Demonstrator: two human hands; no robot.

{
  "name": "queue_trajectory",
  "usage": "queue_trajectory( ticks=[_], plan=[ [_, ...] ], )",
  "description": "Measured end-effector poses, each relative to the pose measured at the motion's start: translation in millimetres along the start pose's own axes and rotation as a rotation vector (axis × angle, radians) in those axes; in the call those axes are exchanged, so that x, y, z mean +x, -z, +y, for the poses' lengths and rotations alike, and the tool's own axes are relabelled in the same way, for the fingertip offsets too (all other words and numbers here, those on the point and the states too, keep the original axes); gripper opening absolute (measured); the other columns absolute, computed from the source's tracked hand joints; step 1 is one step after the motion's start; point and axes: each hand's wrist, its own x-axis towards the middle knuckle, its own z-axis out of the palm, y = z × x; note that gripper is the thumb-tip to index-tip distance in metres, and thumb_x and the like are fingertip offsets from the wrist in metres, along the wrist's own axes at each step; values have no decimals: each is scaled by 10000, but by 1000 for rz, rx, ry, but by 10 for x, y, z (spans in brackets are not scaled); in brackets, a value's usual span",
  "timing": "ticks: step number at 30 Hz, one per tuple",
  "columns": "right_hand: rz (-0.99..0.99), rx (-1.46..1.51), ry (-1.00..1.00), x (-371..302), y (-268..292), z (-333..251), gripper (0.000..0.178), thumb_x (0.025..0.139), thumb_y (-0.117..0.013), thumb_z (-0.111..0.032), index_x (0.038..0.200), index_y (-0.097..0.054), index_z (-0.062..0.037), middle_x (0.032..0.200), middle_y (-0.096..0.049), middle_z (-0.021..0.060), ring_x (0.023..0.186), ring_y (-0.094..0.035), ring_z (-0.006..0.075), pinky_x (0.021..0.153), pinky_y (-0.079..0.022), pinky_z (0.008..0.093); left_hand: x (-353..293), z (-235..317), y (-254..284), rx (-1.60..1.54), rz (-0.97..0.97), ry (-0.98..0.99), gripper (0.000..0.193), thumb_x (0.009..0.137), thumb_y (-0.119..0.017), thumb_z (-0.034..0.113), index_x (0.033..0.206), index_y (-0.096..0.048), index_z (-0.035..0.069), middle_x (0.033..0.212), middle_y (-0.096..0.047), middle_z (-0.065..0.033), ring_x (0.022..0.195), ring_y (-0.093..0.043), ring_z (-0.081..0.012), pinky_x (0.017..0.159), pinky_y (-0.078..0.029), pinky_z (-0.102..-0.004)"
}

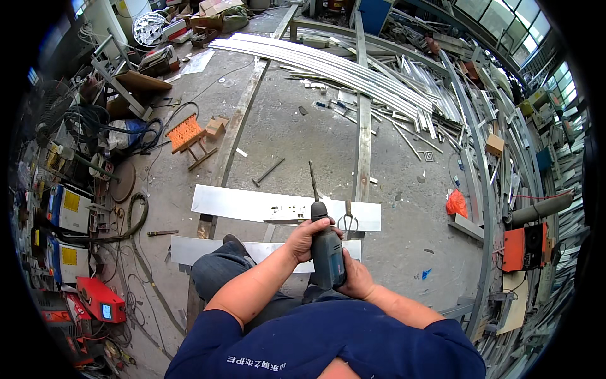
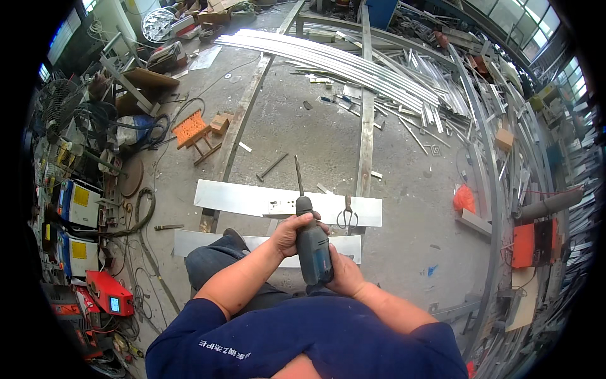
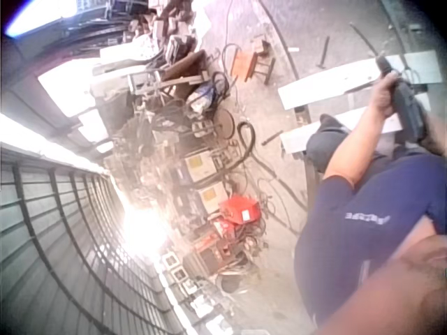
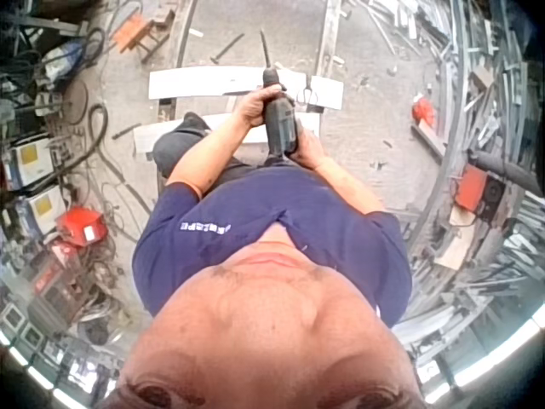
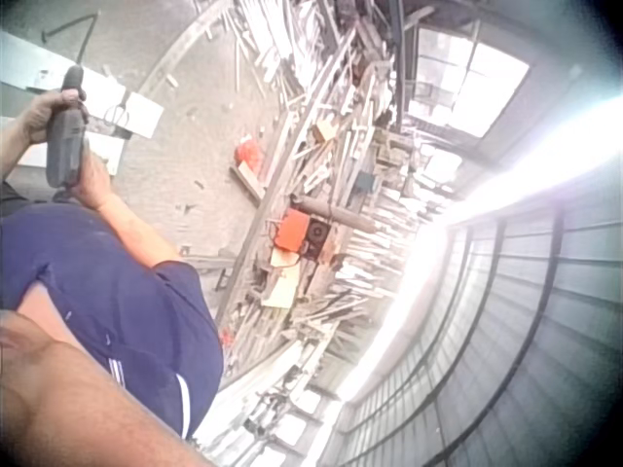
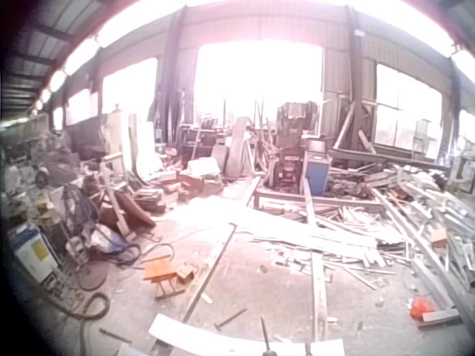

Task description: The person uses a corded drill to make holes in a flat metal sheet resting on a workbench. They repeatedly measure and mark positions with a pair of scissors, then drill at each marked spot. The person adjusts the sheet and repositions the drill multiple times throughout the process.

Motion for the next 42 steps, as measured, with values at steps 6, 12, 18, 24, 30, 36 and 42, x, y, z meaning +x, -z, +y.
queue_trajectory(
  ticks=[6, 12, 18, 24, 30, 36, 42],
  plan=[
    [-3, 16, -6, -8, -4, 6, 1226, 712, -829, -191, 1563, 37, -21, 1034, -621, 262, 823, -643, 455, 682, -528, 505, 30, -42, 61, -31, -11, 6, 357, 941, -669, 308, 1176, -549, 67, 1045, -686, -226, 959, -695, -305, 853, -583, -450],
    [-52, 62, -45, -38, -16, 10, 1236, 689, -835, -184, 1564, 25, -32, 1061, -616, 269, 886, -634, 467, 733, -523, 517, 38, 23, 109, -8, -78, 41, 398, 916, -648, 231, 1246, -519, 49, 1060, -689, -230, 1015, -680, -338, 911, -552, -481],
    [-198, 176, -124, -151, 20, 113, 1117, 693, -847, -248, 1543, -160, -15, 1134, -596, 267, 988, -604, 450, 870, -508, 484, 110, 201, 111, 6, -305, 108, 236, 844, -656, 137, 1033, -630, -1, 987, -704, -206, 980, -672, -294, 911, -526, -410],
    [-8, -339, 108, 380, 783, 52, 616, 795, -746, -208, 1354, -539, -54, 1344, -567, 146, 1298, -520, 306, 1124, -391, 467, 51, 95, -68, 397, 26, 199, 167, 741, -757, 89, 877, -698, 12, 824, -710, -110, 739, -668, -184, 722, -534, -303],
    [-421, -726, 473, 862, 631, 75, 192, 838, -528, -148, 869, -680, -34, 870, -669, 77, 998, -658, 240, 1242, -212, 480, 146, -512, 69, 581, -47, 425, 277, 690, -752, -36, 957, -682, -12, 898, -698, -103, 797, -669, -204, 702, -558, -344],
    [-663, -696, 346, 736, 317, 304, 185, 785, -585, -215, 726, -730, -116, 740, -696, 48, 827, -667, 228, 1152, -312, 448, 145, -815, 119, 544, 73, 520, 203, 697, -750, -33, 893, -702, -10, 817, -695, -113, 725, -668, -214, 652, -557, -355],
    [-979, -631, 260, 845, 246, 291, 165, 763, -602, -220, 700, -740, -156, 756, -727, 57, 769, -680, 216, 1068, -358, 372, 167, -1172, 306, 657, 166, 415, 154, 676, -758, 44, 817, -719, -1, 777, -690, -91, 684, -633, -195, 606, -516, -355]
  ],
)
